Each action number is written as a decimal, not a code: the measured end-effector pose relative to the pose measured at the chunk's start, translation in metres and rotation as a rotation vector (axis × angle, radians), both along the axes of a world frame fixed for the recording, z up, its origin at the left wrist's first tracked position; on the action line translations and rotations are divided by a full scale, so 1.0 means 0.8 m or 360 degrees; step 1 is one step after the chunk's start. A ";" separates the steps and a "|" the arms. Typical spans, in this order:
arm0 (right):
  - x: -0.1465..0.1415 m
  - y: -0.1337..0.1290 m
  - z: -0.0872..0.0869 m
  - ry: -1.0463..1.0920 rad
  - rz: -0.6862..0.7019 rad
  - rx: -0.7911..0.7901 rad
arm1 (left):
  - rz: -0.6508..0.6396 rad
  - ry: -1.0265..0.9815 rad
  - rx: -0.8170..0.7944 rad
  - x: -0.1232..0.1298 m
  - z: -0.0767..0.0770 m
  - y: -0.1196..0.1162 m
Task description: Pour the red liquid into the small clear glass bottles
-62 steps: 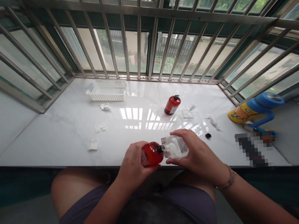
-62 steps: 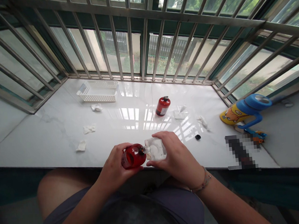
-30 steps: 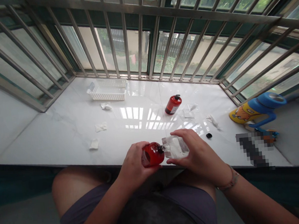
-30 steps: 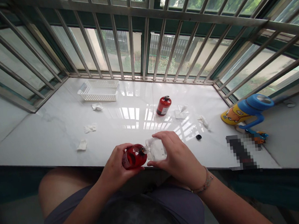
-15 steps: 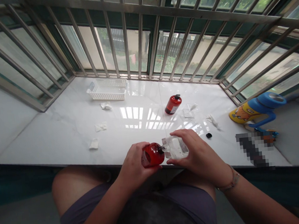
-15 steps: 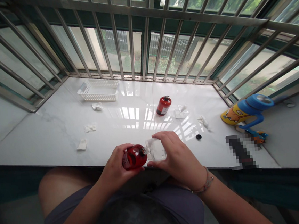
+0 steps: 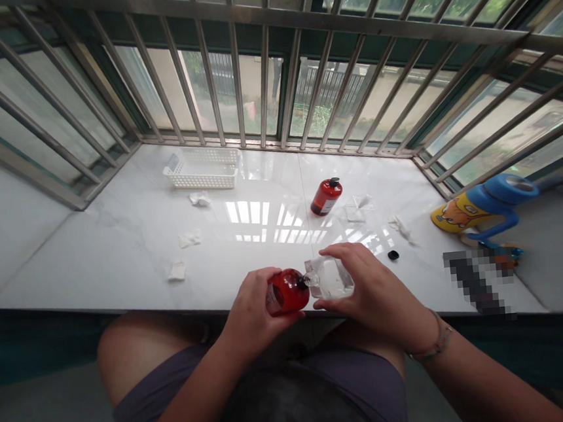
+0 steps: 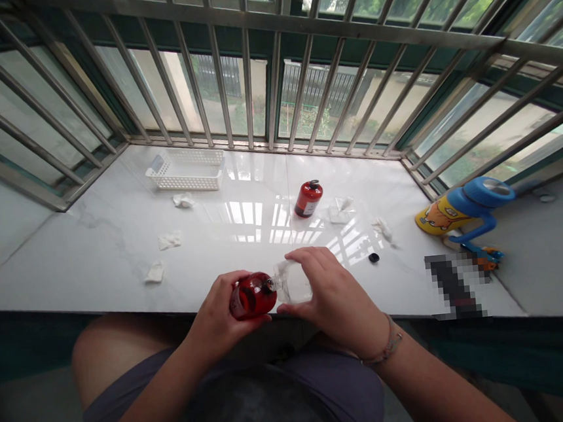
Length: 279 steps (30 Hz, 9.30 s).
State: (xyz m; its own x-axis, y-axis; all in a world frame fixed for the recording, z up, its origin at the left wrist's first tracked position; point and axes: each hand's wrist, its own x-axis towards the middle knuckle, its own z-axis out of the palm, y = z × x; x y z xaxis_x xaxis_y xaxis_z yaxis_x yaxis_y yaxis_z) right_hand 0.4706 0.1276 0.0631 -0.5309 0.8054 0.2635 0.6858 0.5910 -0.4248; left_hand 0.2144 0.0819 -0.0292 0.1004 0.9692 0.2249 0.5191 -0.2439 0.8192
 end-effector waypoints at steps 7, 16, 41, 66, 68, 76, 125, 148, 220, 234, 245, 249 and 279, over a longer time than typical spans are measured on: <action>0.000 0.000 0.001 0.0002 0.0003 0.0008 | 0.0002 -0.0011 -0.0015 0.000 0.000 0.000; 0.000 0.000 0.002 -0.0015 0.0009 0.0014 | 0.0006 -0.0022 -0.0032 0.001 0.002 -0.001; -0.002 -0.001 0.000 -0.0030 0.0028 0.0065 | 0.0000 -0.0017 -0.0074 0.000 -0.001 -0.001; -0.005 0.001 -0.006 -0.0053 0.0017 0.0055 | 0.0002 -0.0018 -0.0106 -0.001 -0.016 -0.001; -0.006 0.001 -0.007 -0.0052 0.0016 0.0059 | -0.0004 -0.0007 -0.0101 -0.001 -0.017 0.000; -0.007 0.001 -0.009 -0.0061 0.0023 0.0044 | -0.0051 0.0034 -0.0030 -0.001 -0.022 0.003; -0.016 0.005 -0.014 -0.0042 0.0035 -0.0045 | -0.0084 0.0015 -0.0117 -0.006 -0.033 0.006; -0.017 0.006 -0.011 -0.0053 0.0059 0.0022 | -0.0084 -0.0071 -0.0181 -0.009 -0.033 0.008; -0.022 0.002 -0.003 -0.0170 0.0065 0.0059 | -0.0161 -0.0101 -0.0162 -0.016 -0.045 0.010; -0.022 0.000 -0.002 -0.0201 0.0065 0.0095 | -0.0139 -0.0106 -0.0143 -0.014 -0.044 0.010; -0.021 -0.001 -0.002 -0.0203 0.0059 0.0117 | -0.0138 -0.0109 -0.0150 -0.014 -0.045 0.010; -0.021 -0.001 -0.001 -0.0201 0.0062 0.0127 | -0.0141 -0.0115 -0.0152 -0.015 -0.045 0.010; -0.021 -0.004 -0.002 -0.0270 0.0050 0.0194 | -0.0137 -0.0112 -0.0141 -0.013 -0.044 0.010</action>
